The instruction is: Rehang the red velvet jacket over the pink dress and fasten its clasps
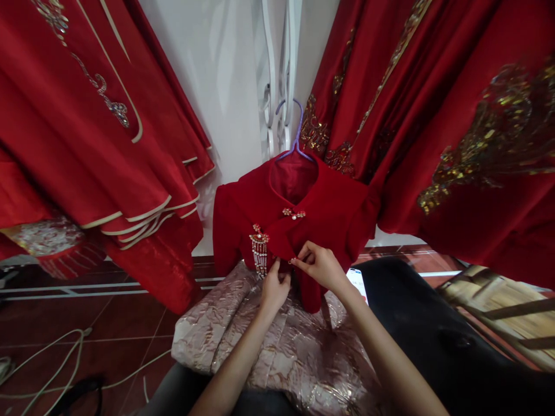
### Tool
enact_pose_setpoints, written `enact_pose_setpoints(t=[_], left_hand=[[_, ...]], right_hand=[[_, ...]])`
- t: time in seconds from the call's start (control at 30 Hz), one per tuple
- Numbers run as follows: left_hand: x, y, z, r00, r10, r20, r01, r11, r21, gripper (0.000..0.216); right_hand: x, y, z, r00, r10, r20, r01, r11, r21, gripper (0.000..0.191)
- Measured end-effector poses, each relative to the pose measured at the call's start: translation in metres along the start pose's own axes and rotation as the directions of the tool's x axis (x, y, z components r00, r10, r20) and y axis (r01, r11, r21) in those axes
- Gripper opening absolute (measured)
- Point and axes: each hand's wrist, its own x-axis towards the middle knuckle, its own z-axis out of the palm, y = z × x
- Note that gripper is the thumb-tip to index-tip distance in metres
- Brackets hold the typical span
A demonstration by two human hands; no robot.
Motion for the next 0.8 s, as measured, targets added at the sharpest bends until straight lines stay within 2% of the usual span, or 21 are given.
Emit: enact_pose_setpoints(t=[0.2,0.33,0.5,0.6,0.8], left_hand=[[-0.005,0.010,-0.003,0.997,0.054,-0.049,-0.047,0.990,0.129,0.049],[-0.004,0.014,-0.011,0.985,0.111,-0.134,-0.110,0.994,0.014,0.036],[0.007,0.010,-0.018,0.986,0.017,-0.165,-0.044,0.985,-0.165,0.029],[0.013,0.006,-0.020,0.983,0.037,-0.179,-0.064,0.986,-0.153,0.027],[0.012,0.002,-0.026,0.963,0.163,-0.217,-0.180,0.981,-0.065,0.015]], right_hand=[[0.000,-0.001,0.000,1.000,-0.001,0.006,0.001,1.000,0.009,0.021],[0.001,0.000,0.002,1.000,0.008,0.005,-0.008,1.000,0.015,0.020],[0.003,0.007,0.010,1.000,-0.024,-0.020,0.026,0.994,0.102,0.018],[0.005,0.011,0.016,0.999,-0.038,-0.020,0.041,0.989,0.144,0.018],[0.004,0.016,0.039,0.999,-0.040,-0.035,0.049,0.952,0.303,0.020]])
